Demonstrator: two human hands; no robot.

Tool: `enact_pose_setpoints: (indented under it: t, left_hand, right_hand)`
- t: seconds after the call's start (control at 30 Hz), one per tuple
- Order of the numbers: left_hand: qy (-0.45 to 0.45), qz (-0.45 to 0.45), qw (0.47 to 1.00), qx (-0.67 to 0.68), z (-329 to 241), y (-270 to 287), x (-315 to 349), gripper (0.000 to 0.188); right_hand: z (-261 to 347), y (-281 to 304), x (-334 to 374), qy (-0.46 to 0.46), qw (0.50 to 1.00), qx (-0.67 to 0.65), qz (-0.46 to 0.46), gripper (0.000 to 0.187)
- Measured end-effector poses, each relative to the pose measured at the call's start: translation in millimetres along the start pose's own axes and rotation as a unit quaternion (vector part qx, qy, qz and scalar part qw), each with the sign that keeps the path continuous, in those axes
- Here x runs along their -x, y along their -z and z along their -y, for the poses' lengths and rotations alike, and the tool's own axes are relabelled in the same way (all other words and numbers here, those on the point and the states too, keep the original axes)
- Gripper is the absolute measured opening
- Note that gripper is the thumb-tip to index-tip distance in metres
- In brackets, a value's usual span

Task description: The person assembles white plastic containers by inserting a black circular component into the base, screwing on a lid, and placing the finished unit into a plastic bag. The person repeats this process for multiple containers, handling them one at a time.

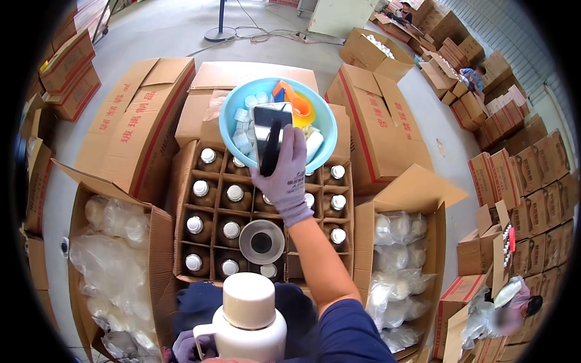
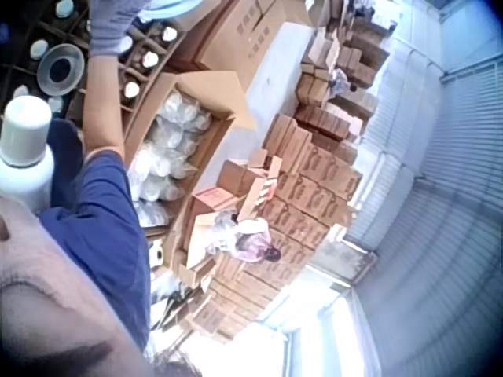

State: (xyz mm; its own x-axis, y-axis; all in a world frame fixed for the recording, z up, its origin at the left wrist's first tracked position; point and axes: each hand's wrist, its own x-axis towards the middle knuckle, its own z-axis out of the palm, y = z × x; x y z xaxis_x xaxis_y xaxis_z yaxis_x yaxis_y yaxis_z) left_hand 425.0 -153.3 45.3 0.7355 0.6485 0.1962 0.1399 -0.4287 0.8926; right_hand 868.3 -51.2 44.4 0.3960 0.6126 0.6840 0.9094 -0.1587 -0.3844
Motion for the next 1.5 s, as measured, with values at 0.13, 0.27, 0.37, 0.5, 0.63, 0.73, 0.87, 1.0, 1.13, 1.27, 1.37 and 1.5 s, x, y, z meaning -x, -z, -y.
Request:
enact_pose_setpoints:
  t: [0.13, 0.27, 0.37, 0.5, 0.63, 0.73, 0.87, 1.0, 1.13, 1.27, 1.37, 1.5]
  left_hand:
    - [0.031, -0.018, 0.999, 0.000, 8.9, -1.1, 14.4, 0.027]
    - [0.058, -0.013, 0.998, -0.002, 19.1, -2.5, 26.1, 0.027]
    - [0.061, -0.018, 0.998, 0.011, 14.1, -4.7, 21.6, 0.027]
    - [0.056, -0.025, 0.998, 0.022, 3.1, -6.7, 9.8, 0.028]
    - [0.054, -0.029, 0.998, 0.027, -1.2, -6.0, 3.6, 0.028]
    - [0.057, -0.030, 0.997, 0.030, -3.7, -7.0, 0.8, 0.029]
    - [0.062, -0.036, 0.997, 0.033, -7.0, -4.6, -1.6, 0.029]
    - [0.074, -0.035, 0.996, 0.043, -19.2, 1.2, -9.8, 0.030]
    - [0.075, -0.049, 0.994, 0.055, -35.0, -0.4, -20.7, 0.030]
    - [0.041, -0.081, 0.996, 0.012, -20.0, -5.9, -5.7, 0.043]
    - [0.080, -0.087, 0.992, 0.034, -21.6, -4.1, 5.6, 0.042]
    - [0.085, -0.067, 0.994, 0.032, -34.7, -1.9, 1.7, 0.045]
  right_hand:
    - [14.5, 4.8, 9.0, -0.014, 1.000, 0.013, -0.007, 0.114]
    - [31.1, 13.6, 10.5, -0.022, 1.000, 0.021, -0.006, 0.116]
    - [37.9, 17.6, 13.4, -0.003, 1.000, 0.025, -0.011, 0.117]
    - [46.4, 21.6, 12.6, 0.023, 0.999, 0.015, -0.015, 0.118]
    - [46.4, 22.4, 12.9, 0.035, 0.999, 0.030, -0.017, 0.121]
    - [41.7, 20.8, 13.5, 0.040, 0.998, 0.045, -0.020, 0.125]
    - [41.0, 17.7, 11.1, 0.034, 0.998, 0.049, -0.010, 0.123]
    - [13.3, -7.5, -6.2, -0.013, 0.999, 0.021, 0.021, 0.119]
    - [-55.0, -47.0, -32.8, -0.222, 0.945, 0.070, 0.230, 0.117]
    - [-76.9, -54.2, -30.6, -0.135, 0.965, 0.148, 0.171, 0.081]
    - [-26.0, -28.2, 12.8, -0.035, 0.984, 0.005, 0.176, 0.065]
    - [-4.6, -8.3, 123.9, -0.146, 0.900, 0.120, 0.392, 0.061]
